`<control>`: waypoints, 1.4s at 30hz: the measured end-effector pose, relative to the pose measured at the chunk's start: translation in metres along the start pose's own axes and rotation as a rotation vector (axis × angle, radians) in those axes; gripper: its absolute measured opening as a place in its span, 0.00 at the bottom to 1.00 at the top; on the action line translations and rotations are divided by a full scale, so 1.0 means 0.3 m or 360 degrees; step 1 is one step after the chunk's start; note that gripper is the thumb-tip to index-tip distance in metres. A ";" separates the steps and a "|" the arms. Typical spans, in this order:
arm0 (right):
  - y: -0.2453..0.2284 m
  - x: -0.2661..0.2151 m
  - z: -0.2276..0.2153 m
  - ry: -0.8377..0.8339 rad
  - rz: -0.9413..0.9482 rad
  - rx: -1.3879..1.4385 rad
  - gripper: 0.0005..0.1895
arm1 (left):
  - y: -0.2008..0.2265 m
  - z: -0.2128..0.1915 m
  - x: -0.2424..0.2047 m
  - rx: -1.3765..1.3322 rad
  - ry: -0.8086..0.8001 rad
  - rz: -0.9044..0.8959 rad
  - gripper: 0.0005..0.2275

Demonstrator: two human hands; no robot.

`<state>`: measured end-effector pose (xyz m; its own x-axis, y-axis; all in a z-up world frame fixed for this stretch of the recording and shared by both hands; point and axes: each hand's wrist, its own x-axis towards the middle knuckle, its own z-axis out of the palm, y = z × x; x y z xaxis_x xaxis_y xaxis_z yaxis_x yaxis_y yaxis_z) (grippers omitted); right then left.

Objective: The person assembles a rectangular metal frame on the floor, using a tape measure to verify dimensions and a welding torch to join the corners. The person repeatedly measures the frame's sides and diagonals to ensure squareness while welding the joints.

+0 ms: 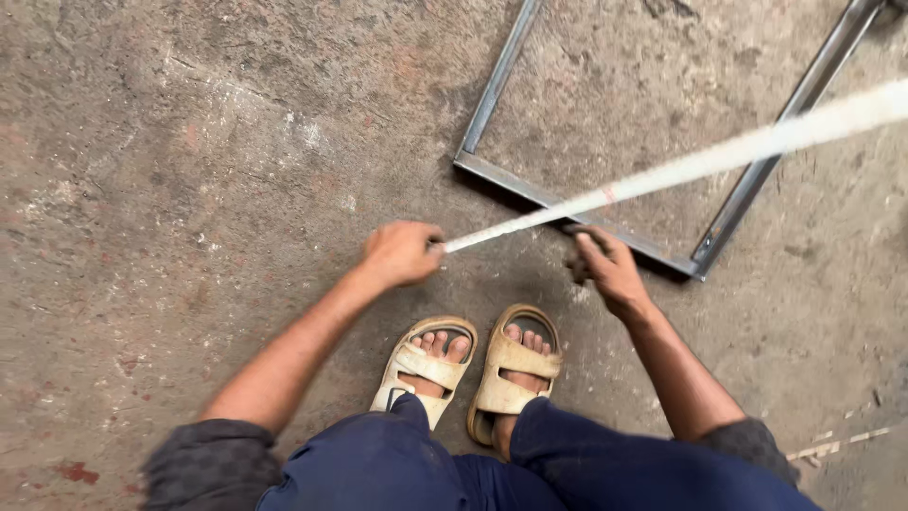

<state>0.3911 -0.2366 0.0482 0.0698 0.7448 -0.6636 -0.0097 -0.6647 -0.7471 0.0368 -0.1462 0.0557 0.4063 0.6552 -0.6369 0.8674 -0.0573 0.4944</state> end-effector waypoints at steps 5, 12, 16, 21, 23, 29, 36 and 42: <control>0.003 0.001 0.128 -0.0253 0.0099 0.0079 0.17 | 0.051 0.169 -0.008 -0.0349 0.0230 -0.0023 0.12; 0.033 0.011 0.236 -0.0489 -0.0179 -0.0159 0.16 | 0.151 0.235 -0.051 -0.0576 0.0179 -0.0240 0.11; 0.052 0.061 0.299 -0.0332 -0.0168 -0.0170 0.14 | 0.174 0.245 -0.034 -0.0614 0.0203 -0.0266 0.12; -0.020 0.181 0.309 -0.0009 -0.0340 -0.0304 0.15 | 0.133 0.285 -0.010 -0.0733 0.0350 -0.0230 0.12; -0.050 0.183 0.327 -0.0081 -0.0298 -0.0330 0.14 | 0.109 0.293 -0.003 -0.0750 0.0362 -0.0277 0.12; -0.041 0.117 0.420 -0.0302 0.0037 -0.0018 0.15 | 0.068 0.268 0.014 -0.0874 0.0325 -0.0386 0.12; -0.106 0.142 0.393 -0.0234 0.0245 -0.0042 0.13 | 0.115 0.234 0.022 -0.0858 0.0314 -0.0337 0.11; -0.083 0.194 0.362 -0.0374 0.0098 0.0003 0.14 | 0.122 0.234 0.037 -0.0852 0.0279 -0.0305 0.12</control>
<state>0.2871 -0.1704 0.0240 -0.1649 0.6964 -0.6984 -0.0087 -0.7091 -0.7050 0.0932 -0.1940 0.0250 0.1637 0.7336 -0.6596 0.6364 0.4324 0.6388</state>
